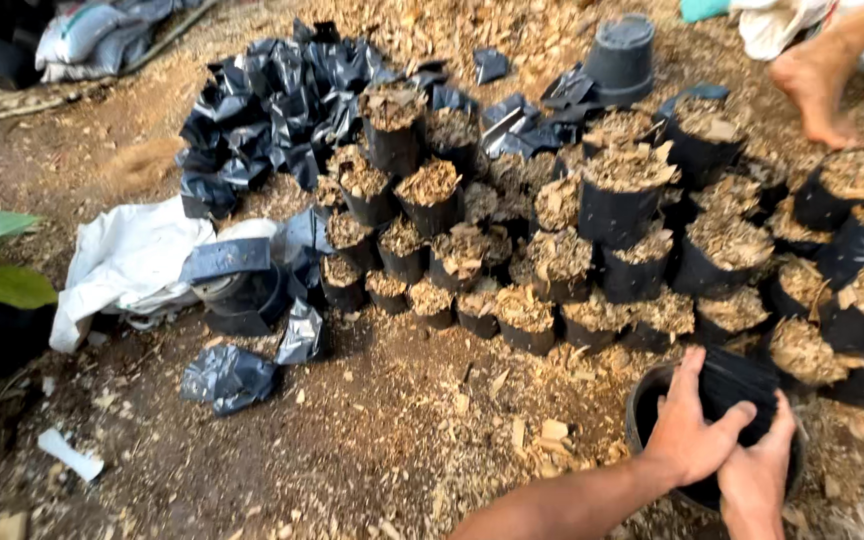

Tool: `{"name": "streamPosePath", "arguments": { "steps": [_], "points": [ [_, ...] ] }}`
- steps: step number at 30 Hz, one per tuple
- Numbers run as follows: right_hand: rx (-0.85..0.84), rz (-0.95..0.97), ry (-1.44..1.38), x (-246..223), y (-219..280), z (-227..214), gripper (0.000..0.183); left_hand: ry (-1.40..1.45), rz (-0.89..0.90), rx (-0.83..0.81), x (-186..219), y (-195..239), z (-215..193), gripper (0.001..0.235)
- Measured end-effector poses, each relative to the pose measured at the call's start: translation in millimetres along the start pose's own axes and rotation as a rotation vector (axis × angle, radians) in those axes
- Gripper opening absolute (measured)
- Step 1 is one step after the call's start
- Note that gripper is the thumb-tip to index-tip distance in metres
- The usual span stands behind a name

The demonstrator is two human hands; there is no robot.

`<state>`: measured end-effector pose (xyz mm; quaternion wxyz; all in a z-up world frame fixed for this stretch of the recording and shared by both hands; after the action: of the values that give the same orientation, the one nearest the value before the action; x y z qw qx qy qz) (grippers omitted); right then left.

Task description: The person picks up and unfolds empty black plant pouches, flattening them and placing them into a black bucket.

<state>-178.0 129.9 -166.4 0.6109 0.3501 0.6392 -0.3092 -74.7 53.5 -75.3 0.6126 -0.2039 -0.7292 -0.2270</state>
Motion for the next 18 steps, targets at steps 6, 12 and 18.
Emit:
{"name": "streamPosePath", "arguments": {
  "steps": [6,12,18],
  "points": [
    [-0.055,0.01,-0.181,17.0,-13.0,1.7,0.089,0.075,0.052,0.014,3.5,-2.4,-2.9,0.094],
    [-0.014,-0.27,0.104,-35.2,9.9,5.5,0.091,0.11,0.067,0.096,27.6,5.8,-9.9,0.08],
    [0.097,-0.087,0.191,-50.7,30.6,8.8,0.097,0.198,0.178,0.153,48.7,7.8,-26.3,0.059]
  ]
}}
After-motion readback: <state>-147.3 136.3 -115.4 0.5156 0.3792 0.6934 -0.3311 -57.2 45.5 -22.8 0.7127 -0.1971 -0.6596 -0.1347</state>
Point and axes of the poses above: each hand's wrist, its own y-axis away from the middle knuckle, its own z-axis out of the palm, x = y × z, the point moved 4 cm from there along -y, towards the middle knuckle, and after that the axes turned 1 degree about -z, right-handed, at the moved point
